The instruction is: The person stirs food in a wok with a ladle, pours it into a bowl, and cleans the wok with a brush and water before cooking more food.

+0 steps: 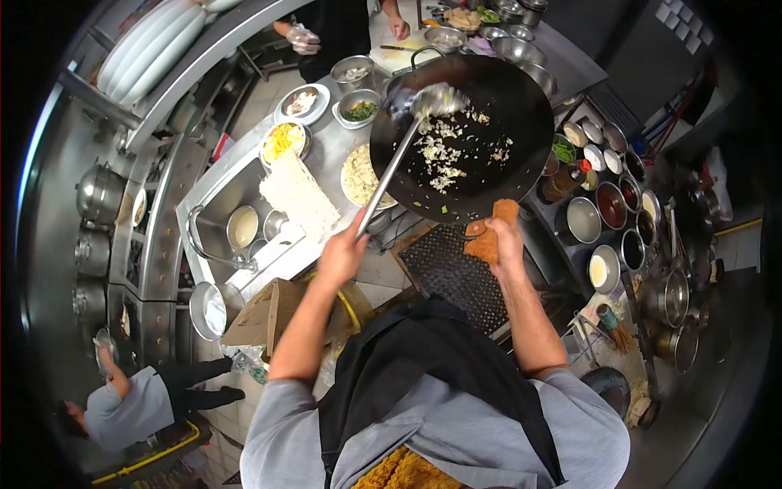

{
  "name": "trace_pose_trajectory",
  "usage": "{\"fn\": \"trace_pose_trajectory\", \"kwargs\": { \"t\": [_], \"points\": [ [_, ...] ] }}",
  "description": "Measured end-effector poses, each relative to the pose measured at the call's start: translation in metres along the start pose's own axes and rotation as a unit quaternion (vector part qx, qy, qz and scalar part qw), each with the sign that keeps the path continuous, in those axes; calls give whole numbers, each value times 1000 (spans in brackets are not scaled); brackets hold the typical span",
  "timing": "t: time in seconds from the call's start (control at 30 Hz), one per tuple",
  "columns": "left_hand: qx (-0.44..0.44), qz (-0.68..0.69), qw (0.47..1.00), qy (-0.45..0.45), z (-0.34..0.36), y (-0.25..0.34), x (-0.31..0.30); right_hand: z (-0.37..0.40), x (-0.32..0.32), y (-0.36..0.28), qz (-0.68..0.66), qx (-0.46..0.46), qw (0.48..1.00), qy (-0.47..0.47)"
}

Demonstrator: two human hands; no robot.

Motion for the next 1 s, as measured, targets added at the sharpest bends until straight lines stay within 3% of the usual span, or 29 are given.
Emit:
{"fn": "trace_pose_trajectory", "kwargs": {
  "t": [0.1,0.17,0.37,0.47,0.63,0.7,0.8,0.9,1.0],
  "points": [
    [-20,7,1000,9,-31,24,45,6,21,-8,6,-15,1000,-17],
    [-14,2,1000,0,-15,25,45,-1,29,-16,0,-52,998,-27],
    [59,-90,992,-64,98,-27,-40,-15,30,-14,20,-97,995,-13],
    [57,-81,994,-53,65,-29,-46,-10,36,-12,18,-82,996,-13],
    [33,-16,998,47,-31,-2,6,0,54,-7,2,-108,994,-14],
    [-31,-12,998,51,-40,3,21,3,57,-9,5,-135,991,-12],
    [-1,18,999,34,19,-19,16,4,63,-13,5,-145,989,14],
    [22,-72,997,-32,93,-42,-18,-1,62,-6,-7,-158,987,7],
    [41,-58,997,-30,94,-46,-45,-4,58,3,17,-137,990,15]
  ]
}}
Point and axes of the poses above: each hand's wrist, its own z-axis away from the middle knuckle, its own x-axis out of the palm, y = z × x, the point moved 8 cm from there along -z, towards the middle knuckle, and after that the axes turned 6 degrees about y, right-handed, at the moved point
